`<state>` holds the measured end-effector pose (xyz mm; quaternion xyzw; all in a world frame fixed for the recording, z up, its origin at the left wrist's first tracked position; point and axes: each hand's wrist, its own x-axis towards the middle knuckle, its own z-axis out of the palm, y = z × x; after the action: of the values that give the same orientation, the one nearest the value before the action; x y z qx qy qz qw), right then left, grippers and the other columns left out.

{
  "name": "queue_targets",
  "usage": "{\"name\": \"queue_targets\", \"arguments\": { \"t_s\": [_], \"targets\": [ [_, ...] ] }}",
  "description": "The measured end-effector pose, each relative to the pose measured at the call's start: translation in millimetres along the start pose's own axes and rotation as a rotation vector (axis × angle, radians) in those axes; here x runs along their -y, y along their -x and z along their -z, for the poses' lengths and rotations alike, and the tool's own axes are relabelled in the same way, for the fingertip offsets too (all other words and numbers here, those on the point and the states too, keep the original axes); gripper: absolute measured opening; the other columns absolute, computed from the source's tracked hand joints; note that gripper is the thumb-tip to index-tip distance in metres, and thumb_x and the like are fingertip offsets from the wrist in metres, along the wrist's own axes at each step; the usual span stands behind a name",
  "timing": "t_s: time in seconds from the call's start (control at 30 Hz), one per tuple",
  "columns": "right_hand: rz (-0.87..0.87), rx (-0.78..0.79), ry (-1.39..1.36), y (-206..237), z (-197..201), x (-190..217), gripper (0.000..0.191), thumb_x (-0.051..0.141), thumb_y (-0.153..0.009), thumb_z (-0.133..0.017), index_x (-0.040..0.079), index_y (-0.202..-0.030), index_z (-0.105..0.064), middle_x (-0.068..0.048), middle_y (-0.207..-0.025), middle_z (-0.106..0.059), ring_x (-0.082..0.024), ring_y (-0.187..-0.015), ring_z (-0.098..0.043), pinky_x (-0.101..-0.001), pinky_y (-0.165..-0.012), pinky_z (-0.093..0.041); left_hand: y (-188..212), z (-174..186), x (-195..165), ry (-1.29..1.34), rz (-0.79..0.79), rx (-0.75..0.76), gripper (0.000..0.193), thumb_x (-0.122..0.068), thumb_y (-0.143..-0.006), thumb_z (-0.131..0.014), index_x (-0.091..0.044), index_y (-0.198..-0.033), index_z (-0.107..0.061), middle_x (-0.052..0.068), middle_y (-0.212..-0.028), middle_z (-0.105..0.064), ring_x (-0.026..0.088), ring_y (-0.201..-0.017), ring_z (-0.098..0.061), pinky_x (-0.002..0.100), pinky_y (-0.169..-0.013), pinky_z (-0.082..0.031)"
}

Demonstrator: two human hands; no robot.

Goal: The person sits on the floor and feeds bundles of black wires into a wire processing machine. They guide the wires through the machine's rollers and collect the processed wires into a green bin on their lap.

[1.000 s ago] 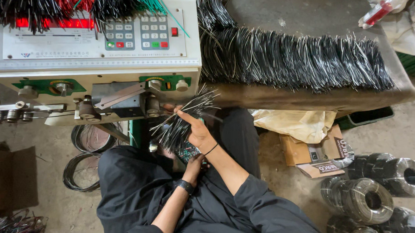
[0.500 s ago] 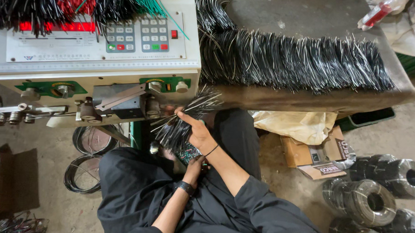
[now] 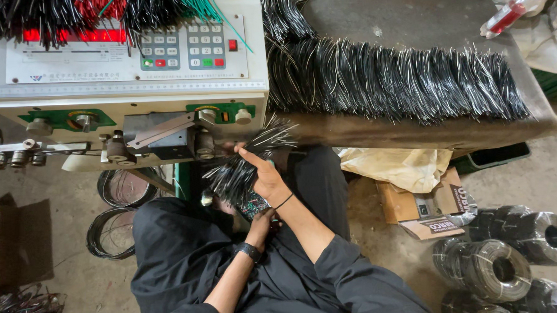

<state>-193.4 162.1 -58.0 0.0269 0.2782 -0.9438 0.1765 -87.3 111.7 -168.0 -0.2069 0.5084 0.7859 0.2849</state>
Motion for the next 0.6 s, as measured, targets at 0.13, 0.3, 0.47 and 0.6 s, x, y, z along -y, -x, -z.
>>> {"name": "queue_targets", "arguments": {
  "t_s": [0.13,0.3,0.47,0.6],
  "targets": [
    [-0.101,0.031,-0.061,-3.1,4.2,-2.6,0.016,0.009,-0.099,-0.068,0.008,-0.115,-0.069,-0.008,-0.103,-0.072,-0.021,-0.095,-0.071,-0.0364,-0.084,-0.060,3.0,-1.0,-2.2,-0.011,-0.010,0.011,0.030,-0.028,-0.103,-0.054,-0.003,-0.105,-0.071,0.005,-0.088,-0.072,0.013,-0.067,-0.065,0.025,-0.059,-0.046],
    [-0.141,0.136,-0.111,-5.4,7.7,-1.5,0.013,0.012,-0.107,-0.068,-0.001,-0.109,-0.066,-0.008,-0.100,-0.069,-0.023,-0.096,-0.070,-0.0378,-0.092,-0.061,3.2,-0.7,-1.4,-0.025,-0.017,0.007,0.028,-0.026,-0.101,-0.052,-0.006,-0.109,-0.070,0.005,-0.088,-0.072,0.013,-0.067,-0.065,0.025,-0.059,-0.046],
    [-0.032,0.033,-0.014,0.9,-2.0,0.6,0.021,0.007,-0.096,-0.068,0.008,-0.117,-0.071,-0.003,-0.102,-0.073,-0.018,-0.096,-0.071,-0.0342,-0.086,-0.059,0.8,-0.2,0.7,0.011,-0.031,0.022,0.027,-0.025,-0.103,-0.053,-0.003,-0.104,-0.068,0.005,-0.085,-0.069,0.014,-0.067,-0.065,0.026,-0.058,-0.046],
    [-0.076,-0.062,0.009,-1.4,0.3,-2.6,0.018,0.008,-0.095,-0.069,0.007,-0.112,-0.070,-0.005,-0.108,-0.076,-0.019,-0.098,-0.071,-0.0346,-0.087,-0.060,0.9,-0.5,0.3,0.006,-0.008,0.023,0.028,-0.028,-0.102,-0.052,-0.006,-0.103,-0.068,0.004,-0.085,-0.070,0.014,-0.067,-0.065,0.026,-0.058,-0.047]
  ]
}}
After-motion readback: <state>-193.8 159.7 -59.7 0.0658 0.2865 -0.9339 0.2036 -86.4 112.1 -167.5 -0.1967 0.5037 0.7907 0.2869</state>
